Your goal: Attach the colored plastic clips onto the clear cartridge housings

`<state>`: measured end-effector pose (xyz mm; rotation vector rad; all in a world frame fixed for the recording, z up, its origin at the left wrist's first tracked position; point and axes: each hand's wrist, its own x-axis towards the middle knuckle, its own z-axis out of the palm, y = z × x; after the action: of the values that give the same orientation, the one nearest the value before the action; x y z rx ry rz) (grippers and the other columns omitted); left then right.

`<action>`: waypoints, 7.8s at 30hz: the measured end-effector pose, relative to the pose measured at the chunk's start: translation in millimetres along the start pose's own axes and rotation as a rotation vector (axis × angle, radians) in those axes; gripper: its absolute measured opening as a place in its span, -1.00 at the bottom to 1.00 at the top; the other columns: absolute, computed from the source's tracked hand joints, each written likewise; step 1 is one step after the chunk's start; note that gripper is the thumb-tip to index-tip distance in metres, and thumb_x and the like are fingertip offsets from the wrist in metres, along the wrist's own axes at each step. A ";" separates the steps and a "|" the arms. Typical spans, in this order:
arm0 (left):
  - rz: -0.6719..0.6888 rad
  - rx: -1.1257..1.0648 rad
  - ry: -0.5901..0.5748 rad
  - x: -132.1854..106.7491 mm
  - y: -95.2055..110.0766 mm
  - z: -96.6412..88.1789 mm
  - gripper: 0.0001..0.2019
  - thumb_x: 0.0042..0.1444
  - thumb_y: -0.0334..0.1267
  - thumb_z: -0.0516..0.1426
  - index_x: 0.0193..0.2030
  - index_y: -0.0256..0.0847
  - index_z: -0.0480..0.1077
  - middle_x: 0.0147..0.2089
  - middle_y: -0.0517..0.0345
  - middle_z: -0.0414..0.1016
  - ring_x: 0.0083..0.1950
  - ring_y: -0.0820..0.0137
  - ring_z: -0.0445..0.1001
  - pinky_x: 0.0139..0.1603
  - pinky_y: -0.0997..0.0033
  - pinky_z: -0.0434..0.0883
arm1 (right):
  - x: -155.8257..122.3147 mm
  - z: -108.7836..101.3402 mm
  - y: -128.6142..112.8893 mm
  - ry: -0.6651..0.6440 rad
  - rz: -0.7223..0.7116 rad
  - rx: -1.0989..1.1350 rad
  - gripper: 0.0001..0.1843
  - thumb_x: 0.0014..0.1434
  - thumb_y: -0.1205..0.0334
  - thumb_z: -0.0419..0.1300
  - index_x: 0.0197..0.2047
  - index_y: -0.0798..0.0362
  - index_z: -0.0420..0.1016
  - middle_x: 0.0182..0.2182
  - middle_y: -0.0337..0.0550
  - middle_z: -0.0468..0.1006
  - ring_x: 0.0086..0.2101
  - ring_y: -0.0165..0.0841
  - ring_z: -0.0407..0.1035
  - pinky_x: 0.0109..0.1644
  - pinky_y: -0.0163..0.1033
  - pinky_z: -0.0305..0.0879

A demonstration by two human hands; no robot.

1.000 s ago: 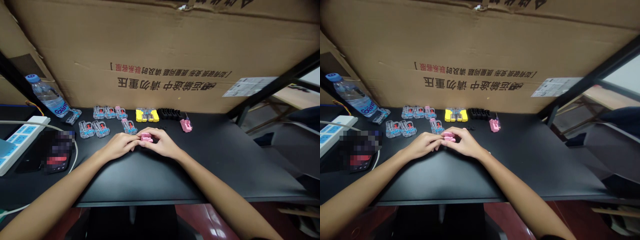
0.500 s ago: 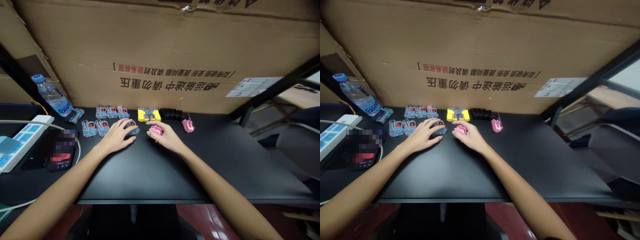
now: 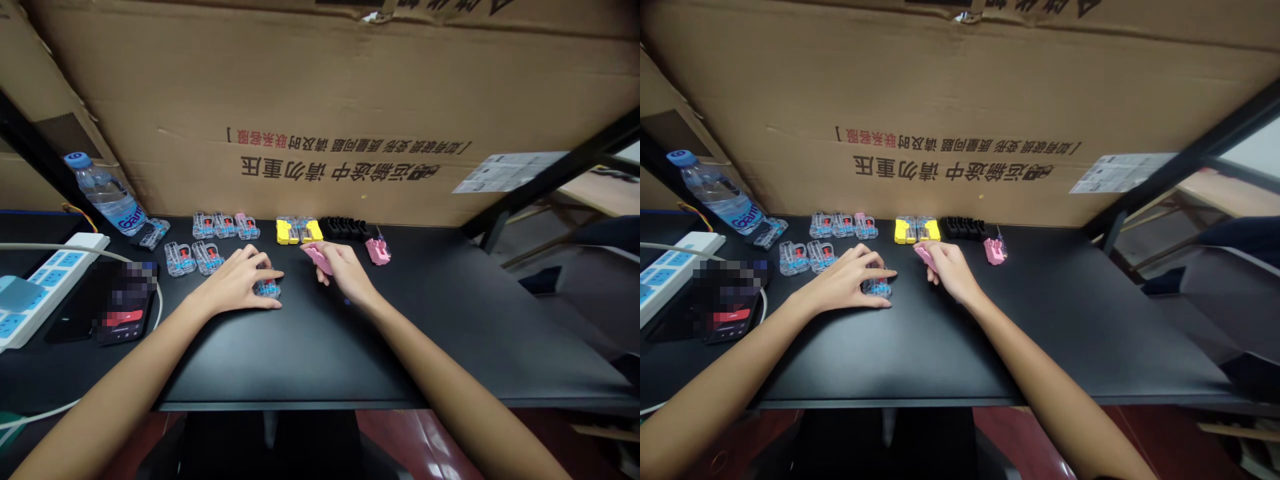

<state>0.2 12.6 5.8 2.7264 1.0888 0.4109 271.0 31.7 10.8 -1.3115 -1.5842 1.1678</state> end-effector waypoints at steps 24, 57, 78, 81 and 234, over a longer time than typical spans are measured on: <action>-0.106 0.009 -0.050 -2.0 5.5 -4.5 -0.37 0.41 0.30 0.10 0.33 -0.12 0.55 0.36 -0.10 0.38 0.08 0.11 0.56 0.18 -0.01 0.50 | -0.6 5.8 11.9 -0.068 -0.167 -0.296 -0.56 0.41 -0.07 0.20 0.11 0.07 0.65 -0.04 -0.07 0.72 -0.08 -0.14 0.56 0.04 -0.11 0.41; -0.204 -0.136 0.072 1.8 3.1 1.4 -0.61 0.56 0.00 -0.03 0.16 -0.16 0.50 0.06 -0.04 0.60 0.00 0.17 0.63 0.05 0.16 0.53 | 2.0 12.2 15.8 -0.047 -0.177 -0.072 -0.51 0.42 -0.22 0.18 0.05 0.05 0.58 -0.11 -0.05 0.56 -0.41 -0.37 0.41 -0.35 -0.22 0.41; -0.357 -1.156 0.146 11.8 20.2 24.8 -0.54 0.45 0.28 0.04 0.04 -0.09 0.13 -0.38 0.38 0.36 -0.57 0.55 0.29 -0.56 0.54 0.24 | -15.0 41.4 6.3 -0.249 -0.023 0.284 -0.44 0.36 -0.39 0.23 -0.08 -0.01 0.44 -0.48 -0.39 0.27 -0.56 -0.49 0.09 -0.56 -0.34 0.03; -0.351 -1.032 0.154 10.6 22.3 24.9 -0.56 0.47 0.26 0.01 0.02 -0.10 0.13 -0.40 0.38 0.31 -0.49 0.51 0.26 -0.47 0.50 0.23 | -15.2 45.5 9.5 -0.259 0.022 0.344 -0.43 0.33 -0.41 0.25 -0.15 -0.02 0.39 -0.47 -0.39 0.28 -0.57 -0.50 0.07 -0.57 -0.35 0.01; -0.341 0.093 0.139 3.9 4.5 1.3 -0.81 0.43 -0.21 0.11 -0.04 -0.16 0.54 -0.11 -0.04 0.62 -0.02 0.10 0.57 -0.02 0.16 0.46 | -1.5 15.0 21.6 -0.232 -0.673 -0.641 -0.60 0.51 0.13 0.13 0.31 -0.17 0.60 0.28 0.02 0.56 0.25 -0.05 0.47 0.36 0.22 0.44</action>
<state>6.2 12.1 6.5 2.5454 1.6129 0.5101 263.6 28.7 -14.3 -0.8699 -2.4413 0.4042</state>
